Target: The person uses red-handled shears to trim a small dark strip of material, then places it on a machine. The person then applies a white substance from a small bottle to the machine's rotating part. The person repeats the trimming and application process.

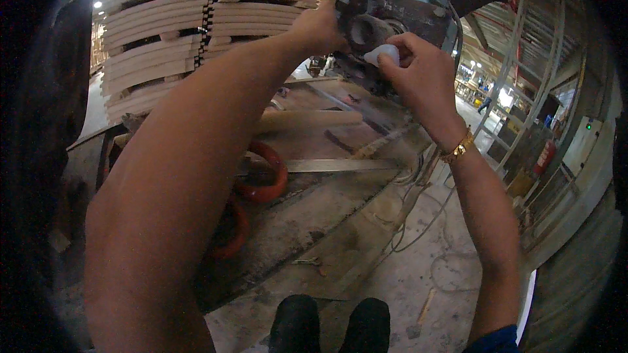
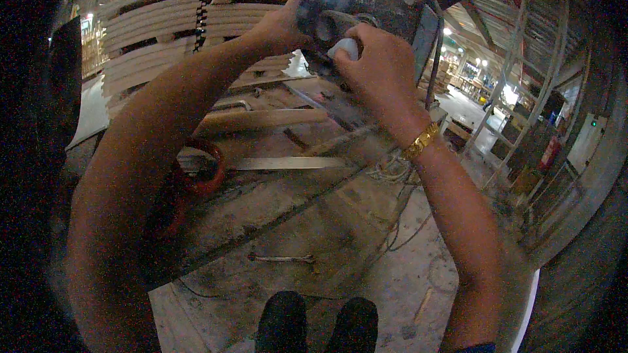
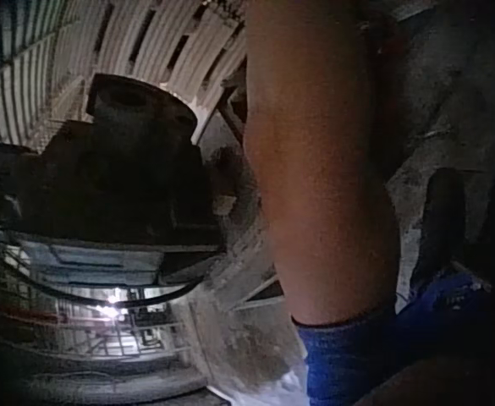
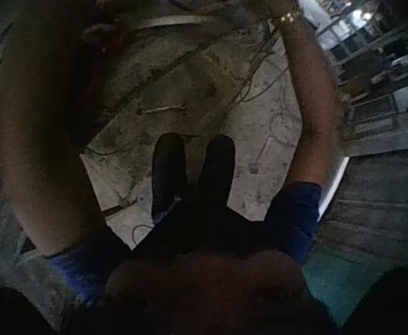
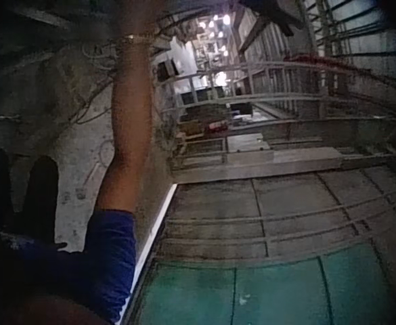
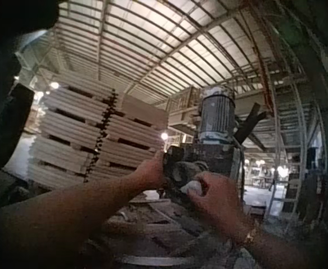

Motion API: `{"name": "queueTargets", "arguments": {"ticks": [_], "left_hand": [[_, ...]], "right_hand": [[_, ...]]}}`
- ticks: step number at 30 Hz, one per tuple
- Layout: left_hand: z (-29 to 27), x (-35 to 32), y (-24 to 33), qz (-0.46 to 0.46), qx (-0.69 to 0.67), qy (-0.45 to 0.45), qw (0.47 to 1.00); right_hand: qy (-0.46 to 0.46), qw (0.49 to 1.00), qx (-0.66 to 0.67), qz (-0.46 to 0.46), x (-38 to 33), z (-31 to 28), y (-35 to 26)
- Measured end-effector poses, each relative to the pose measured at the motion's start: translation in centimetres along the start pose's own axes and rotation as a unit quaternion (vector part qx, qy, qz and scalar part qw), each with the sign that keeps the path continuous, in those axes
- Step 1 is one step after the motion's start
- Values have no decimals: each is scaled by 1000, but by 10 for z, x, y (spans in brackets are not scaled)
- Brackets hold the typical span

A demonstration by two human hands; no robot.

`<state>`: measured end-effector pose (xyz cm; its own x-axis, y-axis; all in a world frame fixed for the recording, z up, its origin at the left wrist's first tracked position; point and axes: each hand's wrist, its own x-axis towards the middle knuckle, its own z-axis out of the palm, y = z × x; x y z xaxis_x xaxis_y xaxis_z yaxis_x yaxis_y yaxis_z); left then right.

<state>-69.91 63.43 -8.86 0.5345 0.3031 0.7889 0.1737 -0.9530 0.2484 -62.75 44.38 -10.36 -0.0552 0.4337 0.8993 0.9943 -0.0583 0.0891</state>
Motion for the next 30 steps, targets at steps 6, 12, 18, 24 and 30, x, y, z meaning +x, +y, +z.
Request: {"name": "queueTargets", "arguments": {"ticks": [6,12,18,24,30], "left_hand": [[0,1,6,-10,18,4,1000],[3,4,2,2,33,0,999],[1,4,5,-27,22,-7,999],[3,6,5,-9,30,-6,999],[9,14,-12,33,43,6,999]], "right_hand": [[-17,989,-61,-130,-3,0,-1],[-31,976,-90,-197,-5,-11,5],[-21,975,-52,-214,0,-10,9],[-31,980,-82,-176,1,-15,10],[56,997,44,19,-32,-47,10]]}}
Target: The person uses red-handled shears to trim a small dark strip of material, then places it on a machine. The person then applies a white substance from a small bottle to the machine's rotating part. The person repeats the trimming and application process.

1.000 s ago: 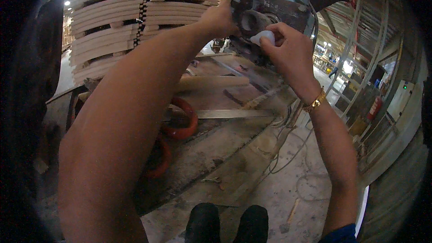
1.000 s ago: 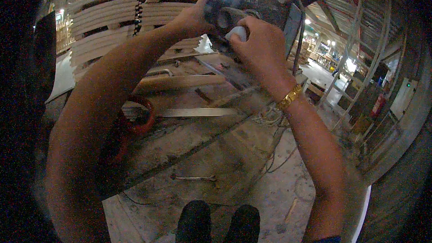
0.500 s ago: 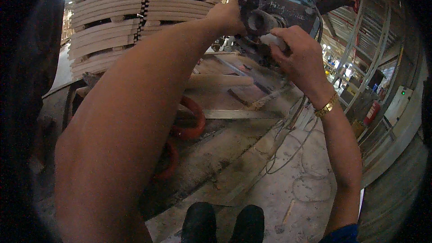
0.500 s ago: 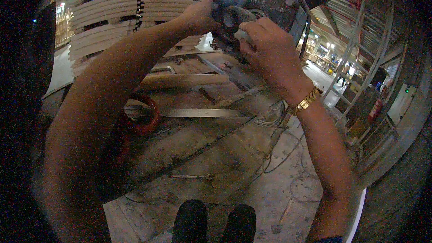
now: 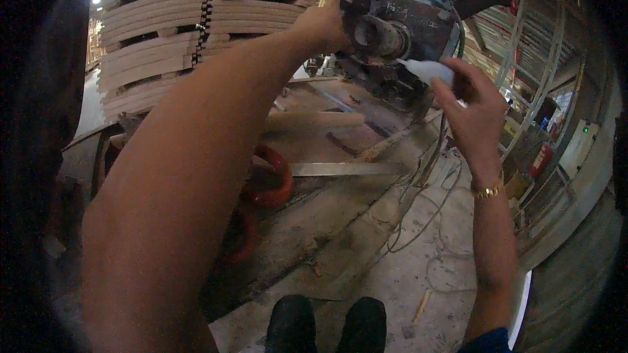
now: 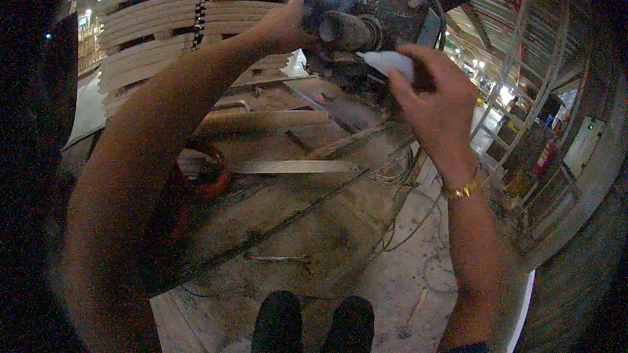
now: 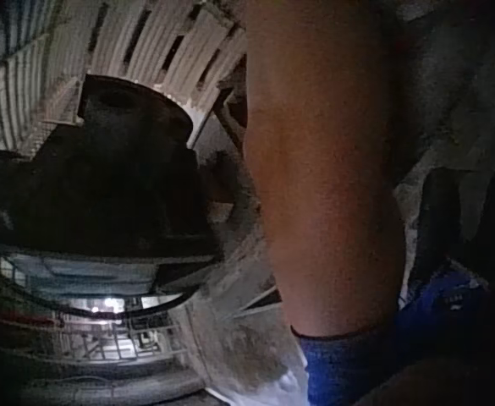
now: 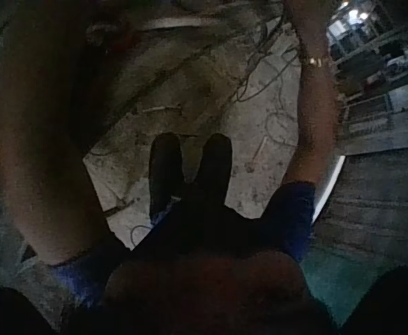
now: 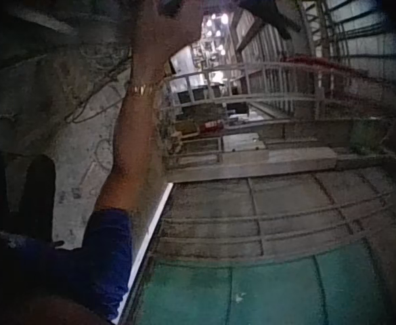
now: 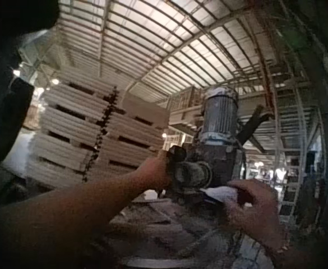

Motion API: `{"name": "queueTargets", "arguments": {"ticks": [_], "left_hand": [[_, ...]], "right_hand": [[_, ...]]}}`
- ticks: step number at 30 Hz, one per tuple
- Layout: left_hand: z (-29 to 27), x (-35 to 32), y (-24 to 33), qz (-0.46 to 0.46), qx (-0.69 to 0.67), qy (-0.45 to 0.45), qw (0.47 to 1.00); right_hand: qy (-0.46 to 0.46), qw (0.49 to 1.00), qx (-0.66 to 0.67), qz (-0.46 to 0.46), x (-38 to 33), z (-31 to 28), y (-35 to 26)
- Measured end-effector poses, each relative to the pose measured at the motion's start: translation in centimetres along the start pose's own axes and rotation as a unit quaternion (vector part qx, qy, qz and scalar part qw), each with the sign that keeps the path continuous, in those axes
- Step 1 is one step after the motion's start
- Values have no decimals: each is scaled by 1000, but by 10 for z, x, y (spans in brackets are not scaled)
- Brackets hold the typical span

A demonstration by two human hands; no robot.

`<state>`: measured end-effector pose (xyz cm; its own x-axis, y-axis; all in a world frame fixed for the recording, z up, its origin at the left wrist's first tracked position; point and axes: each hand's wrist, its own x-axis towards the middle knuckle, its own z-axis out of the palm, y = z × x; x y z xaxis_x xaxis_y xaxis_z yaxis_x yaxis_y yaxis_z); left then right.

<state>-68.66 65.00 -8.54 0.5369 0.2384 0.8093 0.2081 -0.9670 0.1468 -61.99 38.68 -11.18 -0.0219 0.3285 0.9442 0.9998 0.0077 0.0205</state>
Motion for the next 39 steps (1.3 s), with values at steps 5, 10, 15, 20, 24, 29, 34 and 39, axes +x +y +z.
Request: {"name": "queueTargets", "arguments": {"ticks": [5,10,15,20,24,29,34,39], "left_hand": [[-9,-3,2,-6,-41,-25,999],[-24,-13,12,-55,-81,-65,993],[-20,-15,13,-62,-73,-14,995],[-14,-17,8,-47,-35,16,998],[-19,-15,9,-33,-64,13,997],[-9,-23,28,-103,-69,68,990],[-7,-29,22,-57,-73,76,993],[-8,-28,19,-33,-125,58,990]], "right_hand": [[170,936,200,234,-83,-31,29],[280,766,390,428,-215,-31,45],[188,670,346,629,-361,-14,48],[141,568,426,690,-431,-2,36],[144,509,494,690,-468,0,38],[174,500,469,706,-484,-5,56],[176,502,436,726,-489,7,53],[141,498,456,724,-486,7,51]]}}
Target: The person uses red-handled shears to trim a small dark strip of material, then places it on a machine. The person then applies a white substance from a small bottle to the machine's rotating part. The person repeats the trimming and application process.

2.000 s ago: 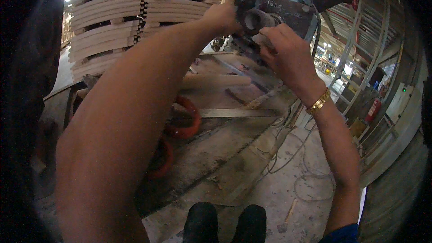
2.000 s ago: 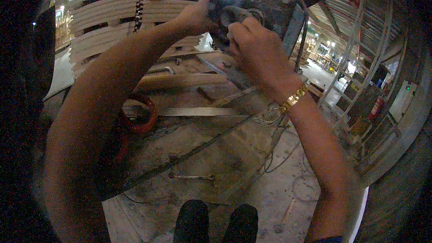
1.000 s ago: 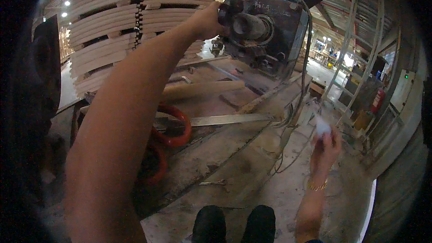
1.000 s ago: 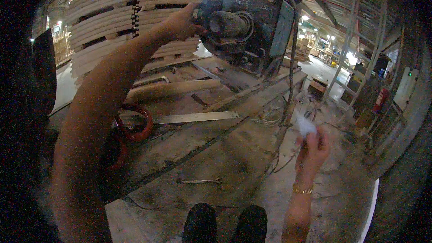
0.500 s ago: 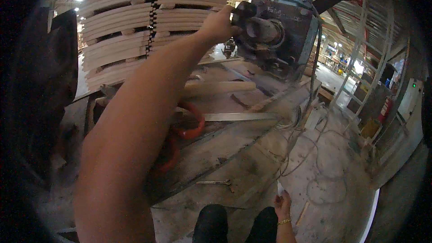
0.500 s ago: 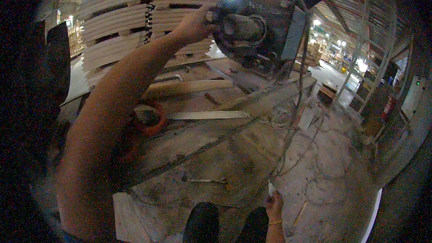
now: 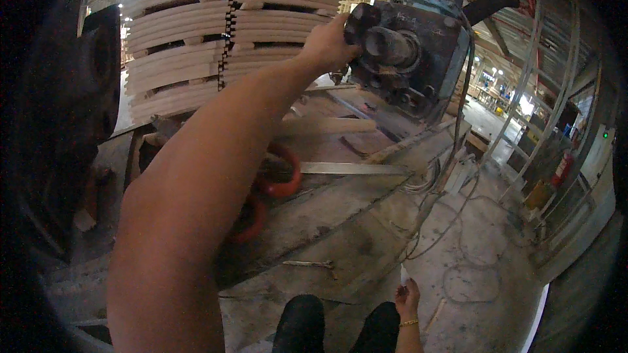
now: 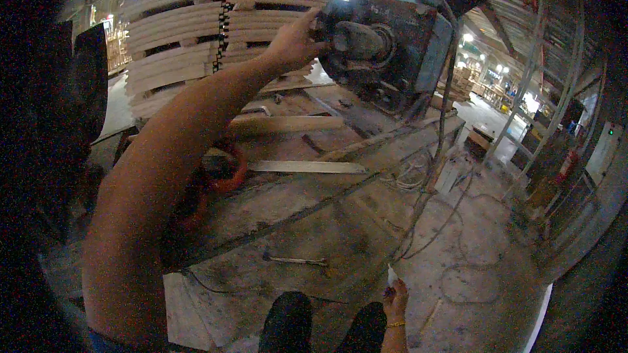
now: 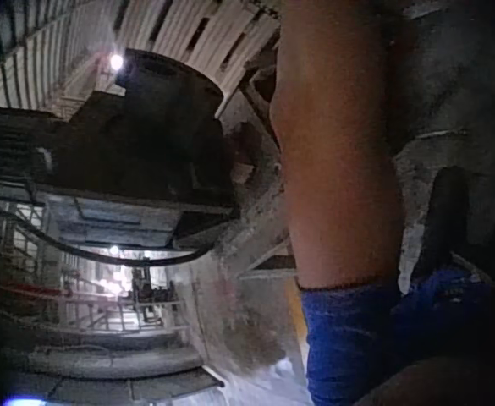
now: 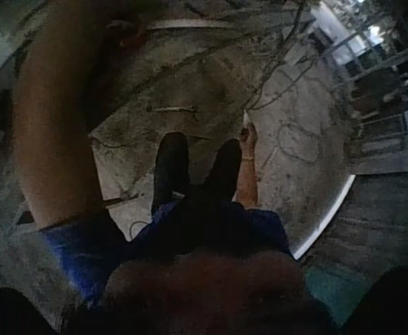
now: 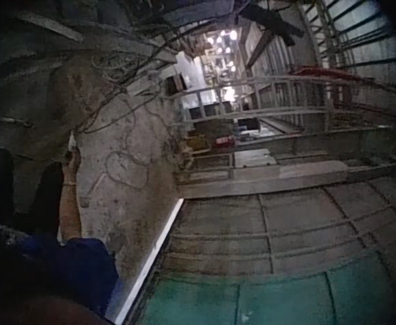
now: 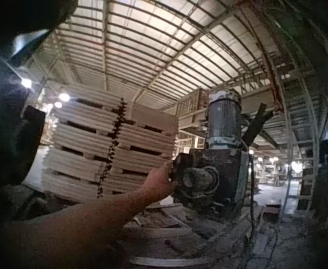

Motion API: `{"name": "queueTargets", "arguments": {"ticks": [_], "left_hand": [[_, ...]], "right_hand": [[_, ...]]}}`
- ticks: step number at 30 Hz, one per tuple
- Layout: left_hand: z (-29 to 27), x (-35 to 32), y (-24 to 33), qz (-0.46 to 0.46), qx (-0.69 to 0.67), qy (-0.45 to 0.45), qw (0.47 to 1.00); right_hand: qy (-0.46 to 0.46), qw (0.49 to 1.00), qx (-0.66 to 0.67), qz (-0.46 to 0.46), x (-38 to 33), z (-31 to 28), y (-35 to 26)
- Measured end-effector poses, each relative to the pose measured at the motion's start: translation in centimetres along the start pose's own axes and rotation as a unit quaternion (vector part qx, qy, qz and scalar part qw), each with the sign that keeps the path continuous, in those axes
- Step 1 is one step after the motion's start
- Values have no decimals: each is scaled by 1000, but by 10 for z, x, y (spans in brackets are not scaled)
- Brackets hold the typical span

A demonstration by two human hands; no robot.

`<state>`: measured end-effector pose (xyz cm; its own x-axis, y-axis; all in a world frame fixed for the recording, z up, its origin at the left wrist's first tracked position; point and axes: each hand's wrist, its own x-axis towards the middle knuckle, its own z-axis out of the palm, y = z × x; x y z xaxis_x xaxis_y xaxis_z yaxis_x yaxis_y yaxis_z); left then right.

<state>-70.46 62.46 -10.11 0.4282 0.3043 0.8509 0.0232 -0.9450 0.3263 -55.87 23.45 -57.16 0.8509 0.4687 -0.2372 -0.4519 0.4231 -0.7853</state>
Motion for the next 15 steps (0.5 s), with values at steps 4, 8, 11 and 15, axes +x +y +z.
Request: {"name": "queueTargets", "arguments": {"ticks": [4,8,11,15], "left_hand": [[-2,-1,3,4,58,7,998],[-11,-1,11,27,83,-52,995],[-10,0,16,-1,95,-61,994],[-12,4,12,14,141,-35,989]], "right_hand": [[-21,1000,9,-14,-1,2,-4],[-32,999,15,1,-14,13,-4],[-26,999,24,-11,-17,17,-8],[-15,998,34,-41,-17,23,-3]]}}
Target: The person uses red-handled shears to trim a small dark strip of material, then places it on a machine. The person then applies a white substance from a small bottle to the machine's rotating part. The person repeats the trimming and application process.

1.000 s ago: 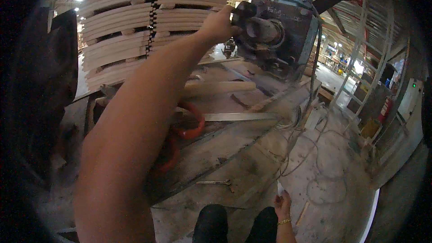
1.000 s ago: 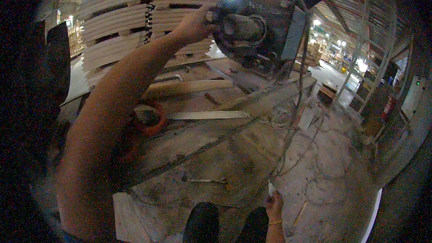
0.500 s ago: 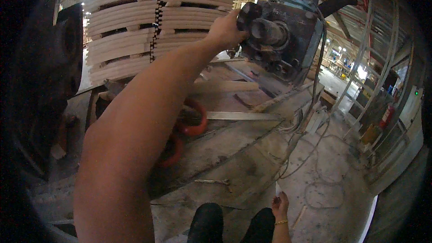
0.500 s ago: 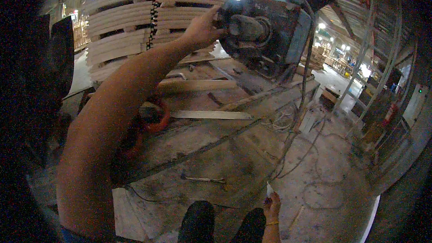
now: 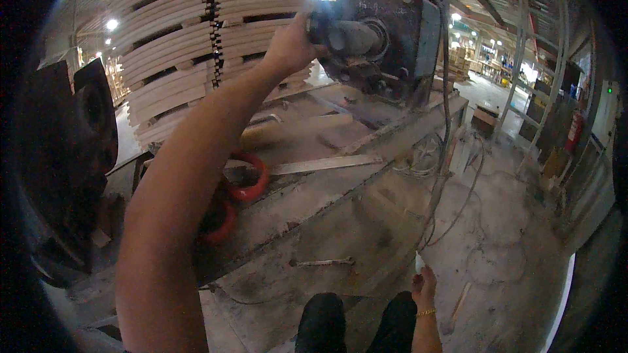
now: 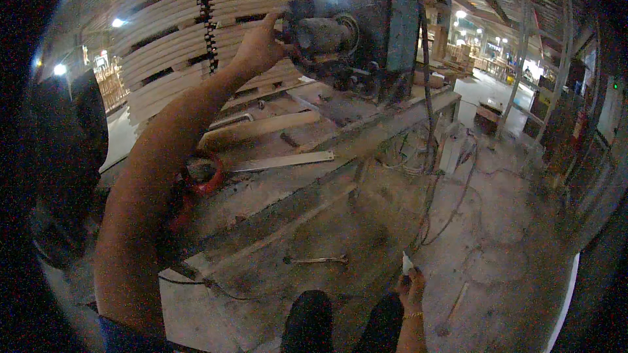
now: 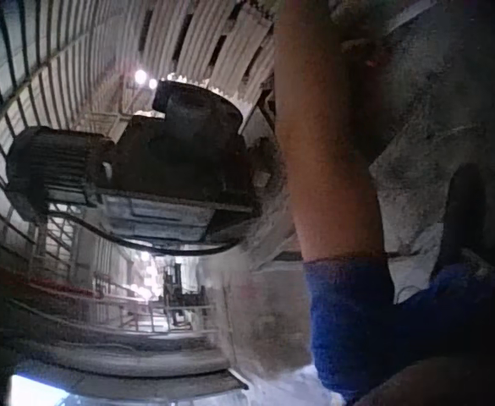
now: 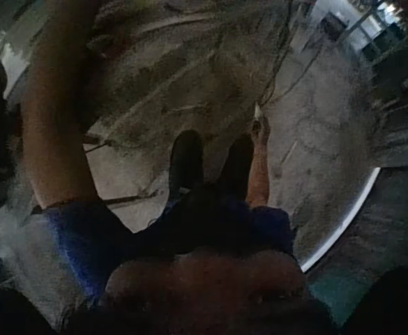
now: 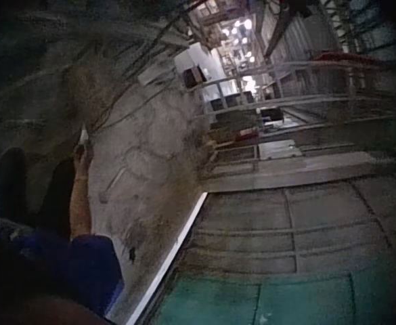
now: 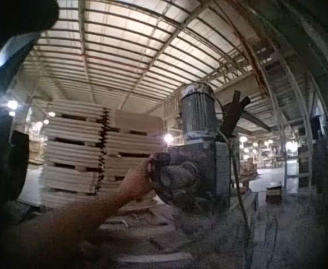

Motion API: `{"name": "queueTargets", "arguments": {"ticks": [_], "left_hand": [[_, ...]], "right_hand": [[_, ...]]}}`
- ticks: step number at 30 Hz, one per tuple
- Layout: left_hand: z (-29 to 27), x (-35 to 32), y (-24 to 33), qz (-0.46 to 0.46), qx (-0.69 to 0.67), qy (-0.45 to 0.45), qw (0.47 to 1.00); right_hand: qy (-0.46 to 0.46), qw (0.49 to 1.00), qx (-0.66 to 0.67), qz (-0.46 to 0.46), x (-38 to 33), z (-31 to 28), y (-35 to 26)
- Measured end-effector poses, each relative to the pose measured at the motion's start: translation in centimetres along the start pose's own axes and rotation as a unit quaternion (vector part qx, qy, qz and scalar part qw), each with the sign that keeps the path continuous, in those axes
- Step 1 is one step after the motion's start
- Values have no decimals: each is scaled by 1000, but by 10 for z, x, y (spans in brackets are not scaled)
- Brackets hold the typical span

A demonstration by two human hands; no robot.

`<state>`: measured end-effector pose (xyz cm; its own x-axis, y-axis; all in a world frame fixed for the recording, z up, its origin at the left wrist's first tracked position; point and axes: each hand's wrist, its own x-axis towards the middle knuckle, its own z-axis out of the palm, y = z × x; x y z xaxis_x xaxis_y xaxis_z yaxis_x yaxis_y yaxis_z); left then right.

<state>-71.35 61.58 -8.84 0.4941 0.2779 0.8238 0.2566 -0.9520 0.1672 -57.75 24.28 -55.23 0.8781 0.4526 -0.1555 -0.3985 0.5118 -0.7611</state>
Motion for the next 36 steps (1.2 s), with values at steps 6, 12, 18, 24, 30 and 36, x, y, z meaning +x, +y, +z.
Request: {"name": "queueTargets", "arguments": {"ticks": [6,12,18,24,30,36], "left_hand": [[-14,3,13,46,165,-23,985],[-18,0,23,40,288,-63,955],[-38,30,-10,205,92,-83,971],[-49,46,-19,93,206,-119,967],[-90,45,-49,232,385,-228,864],[-46,13,-14,142,244,-283,917]], "right_hand": [[8,1000,-9,-3,10,-11,3],[24,999,-12,24,2,-6,0],[-10,1000,-3,-17,-7,-1,7],[4,990,-125,-61,-19,-5,-3],[-80,949,-302,-38,-24,-16,38],[-78,931,-356,-25,-44,-6,42]]}}
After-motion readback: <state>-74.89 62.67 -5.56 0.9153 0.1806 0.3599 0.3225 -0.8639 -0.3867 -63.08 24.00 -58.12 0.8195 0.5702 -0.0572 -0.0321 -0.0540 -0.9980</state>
